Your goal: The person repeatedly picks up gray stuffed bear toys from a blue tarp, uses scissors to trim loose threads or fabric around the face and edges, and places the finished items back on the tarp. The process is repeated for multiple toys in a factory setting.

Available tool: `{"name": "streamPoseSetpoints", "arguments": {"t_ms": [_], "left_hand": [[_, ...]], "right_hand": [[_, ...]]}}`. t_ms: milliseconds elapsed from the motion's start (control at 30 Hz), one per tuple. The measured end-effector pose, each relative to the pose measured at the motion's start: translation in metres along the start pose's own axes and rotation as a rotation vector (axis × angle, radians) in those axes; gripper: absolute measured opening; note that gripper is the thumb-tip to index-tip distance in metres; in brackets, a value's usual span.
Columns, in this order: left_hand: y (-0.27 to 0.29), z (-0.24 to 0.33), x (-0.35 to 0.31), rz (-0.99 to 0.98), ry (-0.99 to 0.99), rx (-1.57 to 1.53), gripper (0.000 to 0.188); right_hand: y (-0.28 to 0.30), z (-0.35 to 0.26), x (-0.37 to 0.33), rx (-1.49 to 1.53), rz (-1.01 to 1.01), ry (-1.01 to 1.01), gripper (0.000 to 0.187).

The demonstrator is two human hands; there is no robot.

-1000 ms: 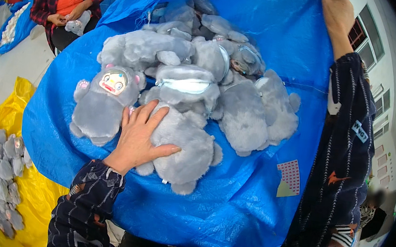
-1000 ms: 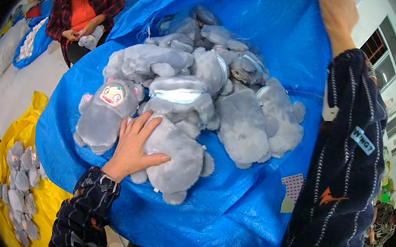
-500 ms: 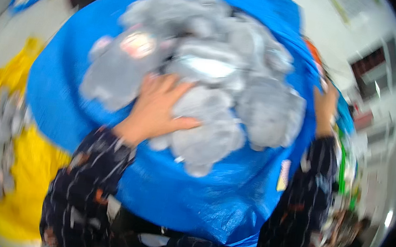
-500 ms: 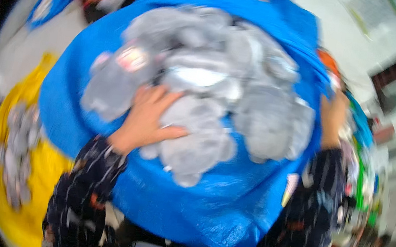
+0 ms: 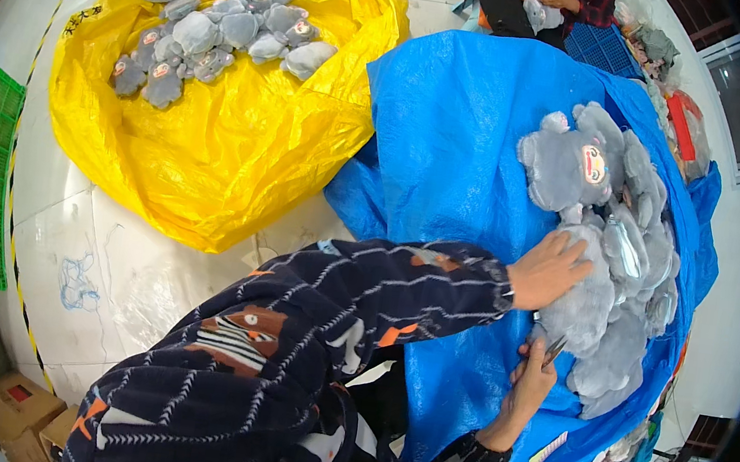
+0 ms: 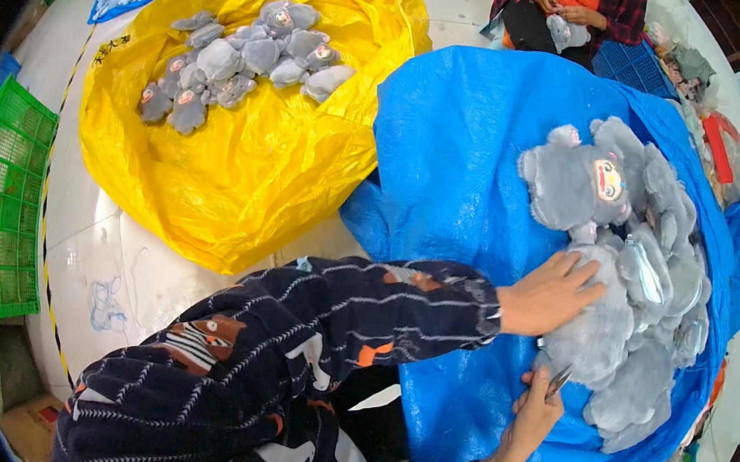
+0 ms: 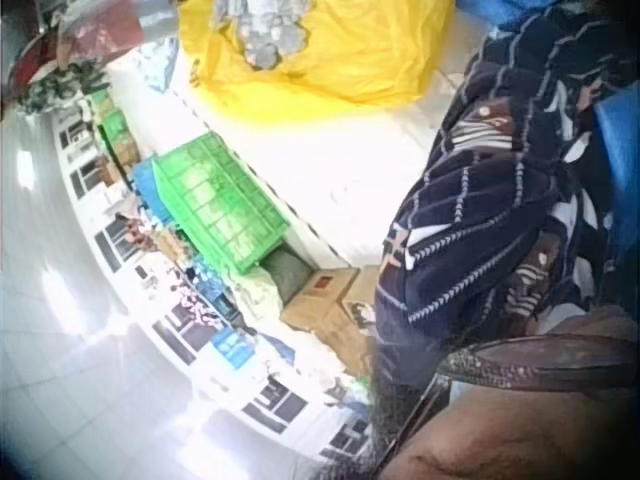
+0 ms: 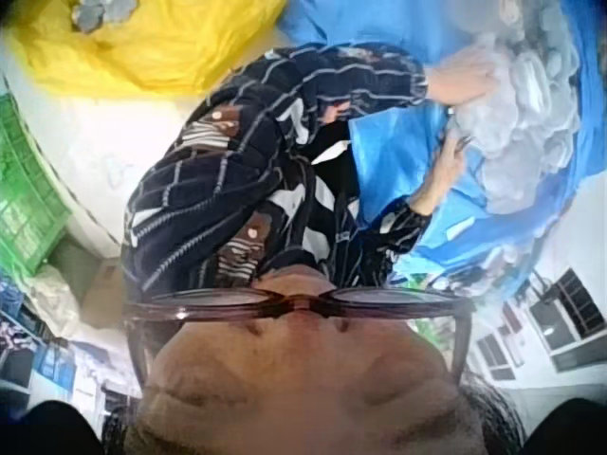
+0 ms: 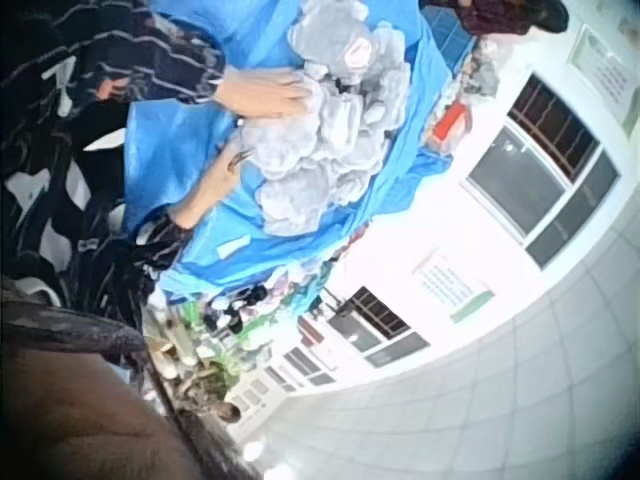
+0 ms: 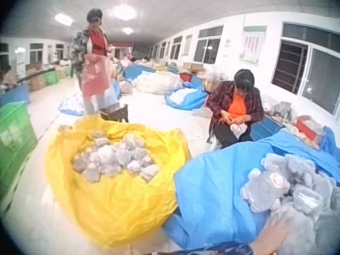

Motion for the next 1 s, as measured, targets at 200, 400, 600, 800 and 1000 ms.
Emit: {"name": "streamPoseSetpoints", "arguments": {"t_ms": [200, 400, 600, 800, 1000], "left_hand": [[0.035, 0.024, -0.067, -0.253, -0.091, -0.351, 0.045], [0.070, 0.023, -0.133, -0.289, 0.074, -0.350, 0.031], [0.074, 0.067, -0.151, -0.336, -0.128, -0.306, 0.048], [0.060, 0.100, -0.165, -0.405, -0.262, -0.220, 0.065], [0.053, 0.080, -0.174, -0.554, 0.224, -0.586, 0.038]], "right_hand": [[0.016, 0.044, 0.013, 0.647, 0.206, -0.075, 0.022], [0.011, 0.065, -0.052, 0.736, 0.221, -0.013, 0.021], [0.029, 0.081, -0.125, 0.679, 0.307, -0.106, 0.025], [0.024, 0.047, -0.174, 0.470, 0.075, 0.094, 0.019], [0.010, -0.019, -0.188, 0.413, -0.330, 0.344, 0.029]]}}
Point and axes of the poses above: each hand's wrist, its own x-axis towards the middle knuckle, its own y-axis out of the back of the hand, z = x × y, the point moved 9 cm from there along x, towards the middle knuckle, and after that the axes turned 4 degrees about y, right-handed, at the moved point
